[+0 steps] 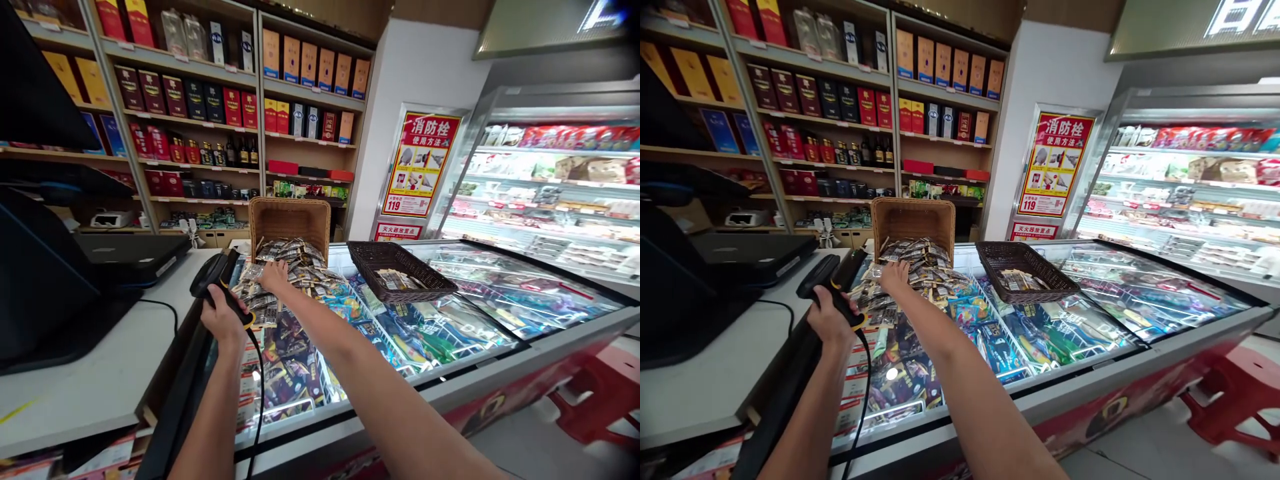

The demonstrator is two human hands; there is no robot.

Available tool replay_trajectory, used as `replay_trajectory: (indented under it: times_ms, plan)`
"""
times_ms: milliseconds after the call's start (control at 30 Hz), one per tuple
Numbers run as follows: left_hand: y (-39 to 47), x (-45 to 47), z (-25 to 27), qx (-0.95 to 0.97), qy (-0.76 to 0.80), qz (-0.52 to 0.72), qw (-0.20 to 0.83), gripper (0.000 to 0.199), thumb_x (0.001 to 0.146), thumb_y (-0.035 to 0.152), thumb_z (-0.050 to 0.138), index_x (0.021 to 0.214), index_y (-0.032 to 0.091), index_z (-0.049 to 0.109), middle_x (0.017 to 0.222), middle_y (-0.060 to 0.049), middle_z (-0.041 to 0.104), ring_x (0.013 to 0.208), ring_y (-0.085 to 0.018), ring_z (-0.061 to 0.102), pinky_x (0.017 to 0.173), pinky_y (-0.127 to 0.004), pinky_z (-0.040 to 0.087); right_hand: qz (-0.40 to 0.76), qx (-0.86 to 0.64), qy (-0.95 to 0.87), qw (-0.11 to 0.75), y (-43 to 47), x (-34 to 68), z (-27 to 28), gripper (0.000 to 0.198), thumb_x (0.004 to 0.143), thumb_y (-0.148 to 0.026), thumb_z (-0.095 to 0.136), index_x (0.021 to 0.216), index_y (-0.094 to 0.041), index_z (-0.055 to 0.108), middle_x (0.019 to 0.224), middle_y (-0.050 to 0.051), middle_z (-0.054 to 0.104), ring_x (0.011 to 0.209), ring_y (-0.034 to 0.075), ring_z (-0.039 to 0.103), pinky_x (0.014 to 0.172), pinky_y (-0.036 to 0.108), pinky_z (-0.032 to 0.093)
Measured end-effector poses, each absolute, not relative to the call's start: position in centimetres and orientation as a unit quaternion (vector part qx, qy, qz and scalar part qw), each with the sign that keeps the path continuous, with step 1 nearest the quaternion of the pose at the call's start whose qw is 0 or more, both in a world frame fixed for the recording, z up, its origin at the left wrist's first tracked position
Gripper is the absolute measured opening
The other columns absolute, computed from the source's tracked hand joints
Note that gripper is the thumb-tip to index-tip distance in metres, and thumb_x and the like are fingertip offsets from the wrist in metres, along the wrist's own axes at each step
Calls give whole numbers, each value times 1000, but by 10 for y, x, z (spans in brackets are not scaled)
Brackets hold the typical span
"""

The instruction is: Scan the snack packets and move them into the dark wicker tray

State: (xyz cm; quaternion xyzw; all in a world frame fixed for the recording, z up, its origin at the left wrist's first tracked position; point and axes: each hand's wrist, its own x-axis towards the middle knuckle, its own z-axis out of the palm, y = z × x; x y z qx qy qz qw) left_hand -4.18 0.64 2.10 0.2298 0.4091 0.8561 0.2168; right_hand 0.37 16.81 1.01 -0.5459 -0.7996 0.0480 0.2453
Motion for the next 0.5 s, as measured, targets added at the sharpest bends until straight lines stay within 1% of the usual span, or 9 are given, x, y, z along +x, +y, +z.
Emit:
replay_trajectory:
  times_ms: [67,133,200,267,300,367,433,500]
  plan:
    - [7,-41,20,237,415,852,214,58,81,75,62,83,18,51,60,5,53,41,-10,46,37,-23,37,46,-519,-810,270,161,12,12,50,88,-28,74,131,-10,59,135,21,63,130,33,51,109,42,35]
    - [8,-39,20,247,415,849,213,60,79,77,63,83,18,51,60,5,53,40,-9,46,36,-23,36,85,-480,-812,320,151,31,17,44,87,-21,70,129,-18,59,129,12,67,118,27,58,98,36,43]
    - [9,-35,20,257,415,845,219,62,76,78,65,82,18,51,59,5,53,39,-10,46,36,-23,36,153,-456,-788,385,138,59,23,31,86,-18,68,117,-20,64,115,6,71,101,22,64,87,31,47]
    - [9,-31,20,271,413,837,237,62,75,78,67,82,18,51,59,6,53,39,-10,47,36,-23,36,213,-434,-744,461,125,97,28,17,84,-22,70,100,-19,66,98,2,71,88,18,64,82,28,48]
    - [9,-28,20,281,412,831,247,62,74,78,68,81,19,51,58,6,53,39,-10,47,37,-22,36,237,-420,-719,501,119,118,28,13,84,-26,71,94,-19,66,91,1,70,83,17,63,79,27,48]
    - [9,-23,20,312,407,814,273,63,73,78,71,80,18,51,58,5,54,40,-10,47,37,-22,35,270,-399,-665,570,108,161,26,20,86,-39,69,90,-20,65,78,-2,63,73,14,59,70,24,46]
    - [9,-17,16,358,408,784,301,63,72,77,73,79,18,53,59,3,55,42,-10,48,36,-23,35,306,-395,-610,615,99,199,19,32,87,-52,66,94,-21,64,67,-5,52,61,12,52,58,23,41]
    - [9,-12,10,419,421,735,327,61,75,76,73,80,18,55,58,1,56,42,-11,48,36,-24,36,349,-395,-554,644,95,225,9,41,85,-60,65,98,-21,62,62,-7,42,52,10,44,50,23,35]
